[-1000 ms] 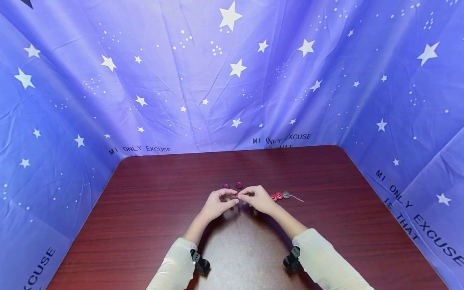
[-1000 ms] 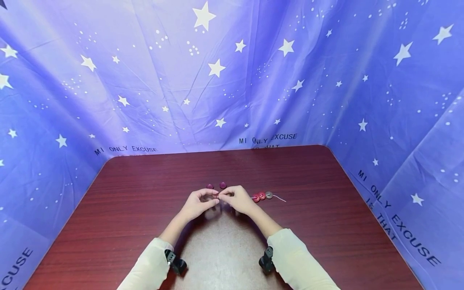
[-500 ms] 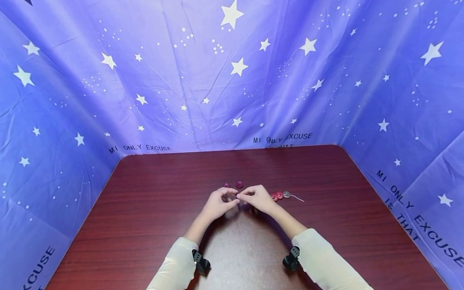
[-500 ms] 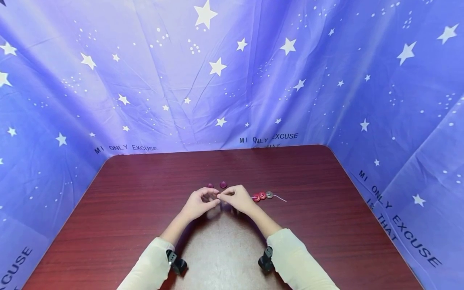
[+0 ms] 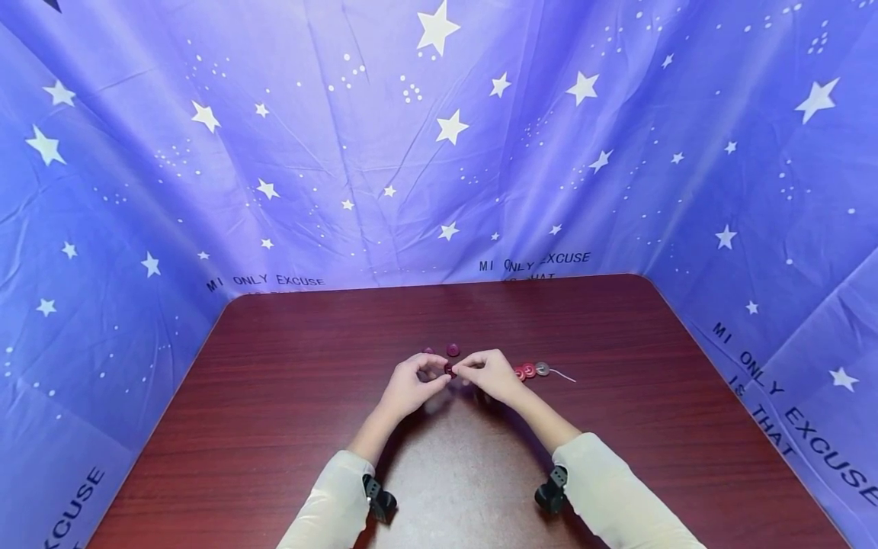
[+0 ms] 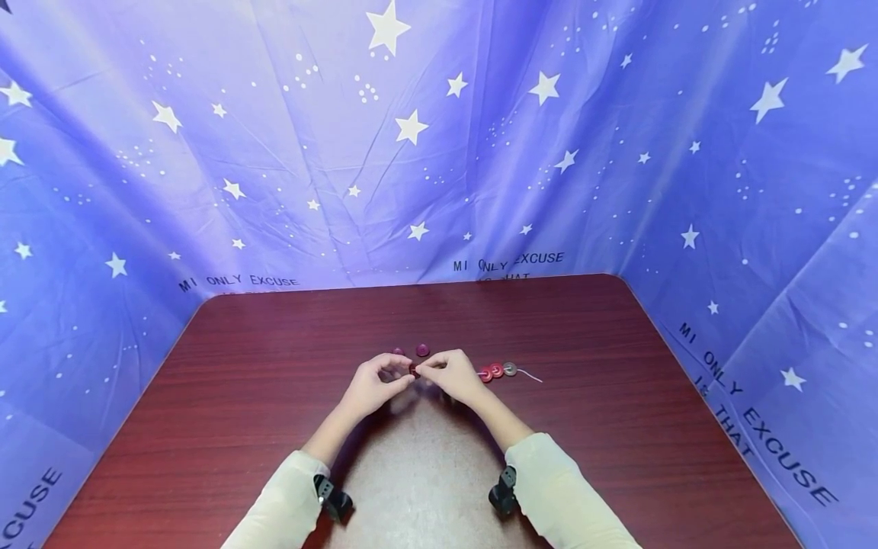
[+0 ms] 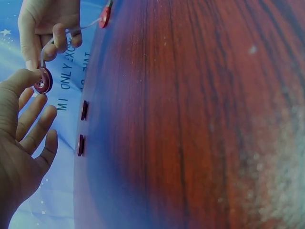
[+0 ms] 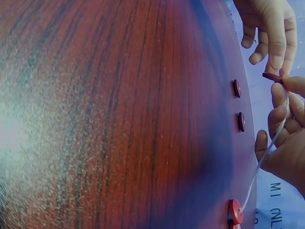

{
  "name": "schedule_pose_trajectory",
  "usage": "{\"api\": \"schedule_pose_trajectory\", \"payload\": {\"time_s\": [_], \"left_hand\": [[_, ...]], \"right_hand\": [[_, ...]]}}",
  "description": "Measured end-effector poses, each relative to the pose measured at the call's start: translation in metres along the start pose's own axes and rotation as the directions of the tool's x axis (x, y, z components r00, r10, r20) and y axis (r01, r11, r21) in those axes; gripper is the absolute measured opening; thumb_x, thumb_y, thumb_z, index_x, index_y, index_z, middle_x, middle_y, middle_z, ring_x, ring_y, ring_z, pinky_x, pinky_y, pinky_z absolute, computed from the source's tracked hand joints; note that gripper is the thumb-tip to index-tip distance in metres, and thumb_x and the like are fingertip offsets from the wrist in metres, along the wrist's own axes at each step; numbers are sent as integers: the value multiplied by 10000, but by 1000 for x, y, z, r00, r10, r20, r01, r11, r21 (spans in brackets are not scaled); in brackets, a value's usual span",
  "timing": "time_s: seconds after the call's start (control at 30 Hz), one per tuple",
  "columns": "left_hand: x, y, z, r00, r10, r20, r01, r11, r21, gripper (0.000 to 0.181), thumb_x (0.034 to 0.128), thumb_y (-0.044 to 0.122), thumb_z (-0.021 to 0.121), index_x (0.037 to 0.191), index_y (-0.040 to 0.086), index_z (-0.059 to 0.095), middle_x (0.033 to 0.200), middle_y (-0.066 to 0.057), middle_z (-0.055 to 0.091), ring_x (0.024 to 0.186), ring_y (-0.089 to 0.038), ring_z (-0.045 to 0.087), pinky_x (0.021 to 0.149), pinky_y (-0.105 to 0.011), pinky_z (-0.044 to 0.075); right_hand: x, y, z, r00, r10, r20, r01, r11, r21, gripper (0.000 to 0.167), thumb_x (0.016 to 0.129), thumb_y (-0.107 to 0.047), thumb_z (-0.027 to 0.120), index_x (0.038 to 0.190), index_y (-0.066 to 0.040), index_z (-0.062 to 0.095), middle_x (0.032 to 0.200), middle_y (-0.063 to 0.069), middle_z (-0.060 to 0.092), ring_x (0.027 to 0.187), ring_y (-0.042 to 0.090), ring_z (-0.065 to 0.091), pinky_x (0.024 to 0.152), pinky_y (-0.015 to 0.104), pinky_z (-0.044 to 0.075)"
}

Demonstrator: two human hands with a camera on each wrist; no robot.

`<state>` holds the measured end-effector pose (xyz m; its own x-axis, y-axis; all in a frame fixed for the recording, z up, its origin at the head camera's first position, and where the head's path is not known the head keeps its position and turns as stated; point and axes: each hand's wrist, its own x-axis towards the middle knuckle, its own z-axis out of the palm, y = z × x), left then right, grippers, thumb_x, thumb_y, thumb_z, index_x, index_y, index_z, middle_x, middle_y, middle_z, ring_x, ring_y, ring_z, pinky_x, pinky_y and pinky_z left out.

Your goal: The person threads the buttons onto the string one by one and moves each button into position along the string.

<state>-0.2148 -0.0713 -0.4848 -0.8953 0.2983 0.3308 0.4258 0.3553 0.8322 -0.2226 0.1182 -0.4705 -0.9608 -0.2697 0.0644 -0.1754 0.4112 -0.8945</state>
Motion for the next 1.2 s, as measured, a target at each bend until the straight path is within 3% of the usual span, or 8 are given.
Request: {"api": "schedule_pose_trajectory", "payload": {"time_s": [0.33,0.5,0.77,0.93,1.03,1.2], "left_hand": [[1,-3,4,1000,-21,-21,22,998,61,89,801,117,721,886,96,703,847,-51,654,671,-102,584,617,-183,488],[2,-4,4,999,-31,-12,32,997,67,83,810,134,718,885,103,703,845,-25,649,661,-97,584,614,-187,494],[2,-4,4,1000,25,-15,-24,995,100,77,825,152,705,869,89,699,856,-27,649,669,-96,589,624,-200,503],[3,-1,4,998,61,-21,-58,990,132,85,840,159,687,855,76,676,893,-24,650,803,-122,600,744,-279,531],[2,2,5,999,40,-16,-37,987,154,66,852,152,665,855,86,663,914,-24,650,834,-142,610,767,-305,530],[1,4,5,1000,-17,-18,20,984,179,46,844,141,654,861,98,651,874,-22,633,721,-111,596,663,-258,506]], "right_hand": [[-1,-1,-1,998,60,7,-60,998,11,192,842,-214,667,873,-39,738,699,180,684,463,65,453,424,223,391],[-1,-2,-1,998,58,11,-58,998,8,209,847,-218,661,891,-27,735,706,176,688,459,59,463,428,234,406],[1,0,-1,996,86,3,-86,996,16,196,843,-227,668,888,-48,737,675,99,689,480,89,474,401,252,406],[0,-1,-1,997,72,11,-73,997,21,216,849,-230,662,899,-31,729,670,80,683,487,69,488,403,262,421],[0,-2,-1,998,67,20,-67,997,26,217,855,-226,656,911,-28,726,688,95,686,492,71,501,402,336,452],[-2,-2,0,1000,18,19,-19,999,33,215,864,-198,652,929,-2,715,753,195,694,548,165,578,505,388,508]]}}
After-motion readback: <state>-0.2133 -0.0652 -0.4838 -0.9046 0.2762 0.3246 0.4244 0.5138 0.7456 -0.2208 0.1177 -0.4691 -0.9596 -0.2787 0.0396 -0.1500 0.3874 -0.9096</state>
